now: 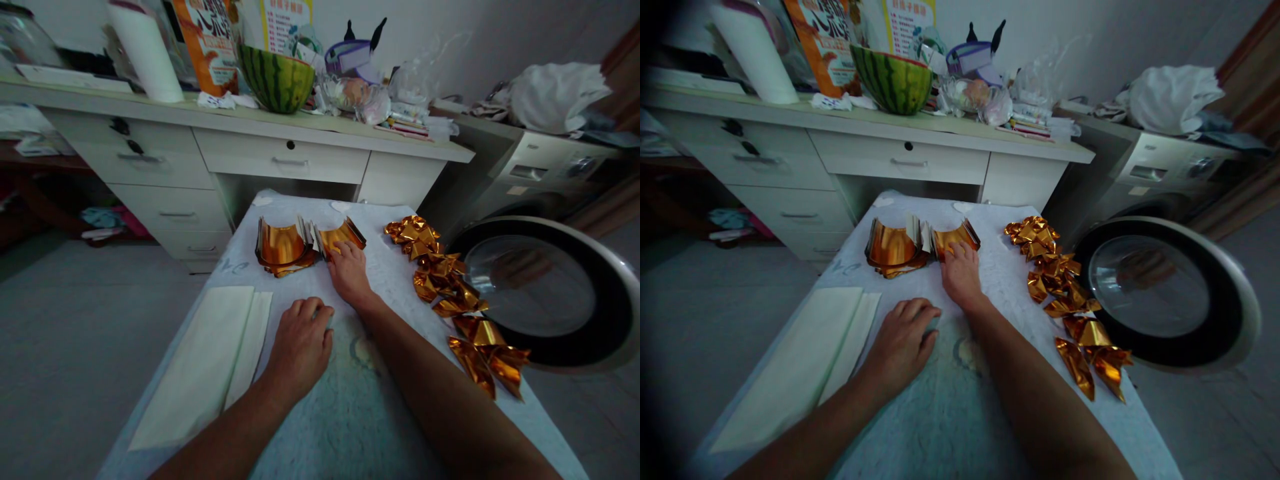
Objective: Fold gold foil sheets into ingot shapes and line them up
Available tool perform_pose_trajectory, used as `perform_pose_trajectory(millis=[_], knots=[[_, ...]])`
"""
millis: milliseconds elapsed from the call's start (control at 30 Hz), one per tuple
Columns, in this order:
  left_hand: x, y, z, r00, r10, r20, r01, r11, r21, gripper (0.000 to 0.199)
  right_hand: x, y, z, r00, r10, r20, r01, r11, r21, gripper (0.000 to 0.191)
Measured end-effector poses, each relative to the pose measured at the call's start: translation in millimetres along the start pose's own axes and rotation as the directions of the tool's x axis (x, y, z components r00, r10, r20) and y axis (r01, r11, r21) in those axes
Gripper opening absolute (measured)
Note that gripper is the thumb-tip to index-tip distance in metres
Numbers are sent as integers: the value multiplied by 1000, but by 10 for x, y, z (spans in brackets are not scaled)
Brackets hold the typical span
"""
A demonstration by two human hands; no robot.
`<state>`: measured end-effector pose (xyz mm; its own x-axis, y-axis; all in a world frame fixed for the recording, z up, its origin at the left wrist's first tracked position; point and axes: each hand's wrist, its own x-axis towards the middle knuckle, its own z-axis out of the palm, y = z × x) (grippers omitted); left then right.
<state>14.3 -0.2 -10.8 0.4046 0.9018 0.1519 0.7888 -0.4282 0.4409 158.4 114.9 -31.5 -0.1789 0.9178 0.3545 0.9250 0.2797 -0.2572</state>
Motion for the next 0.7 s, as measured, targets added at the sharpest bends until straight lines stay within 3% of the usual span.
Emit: perform_pose_trajectory(millis=[267, 700], knots=[[4, -5, -3, 1000, -7, -3, 7, 1000, -11, 28, 5, 33, 18, 993, 14, -117, -17, 1000, -26, 25], [5, -4, 9, 1000, -20, 6, 20, 1000, -9, 28, -7, 6, -46, 994, -43, -105, 37, 997, -60, 8]])
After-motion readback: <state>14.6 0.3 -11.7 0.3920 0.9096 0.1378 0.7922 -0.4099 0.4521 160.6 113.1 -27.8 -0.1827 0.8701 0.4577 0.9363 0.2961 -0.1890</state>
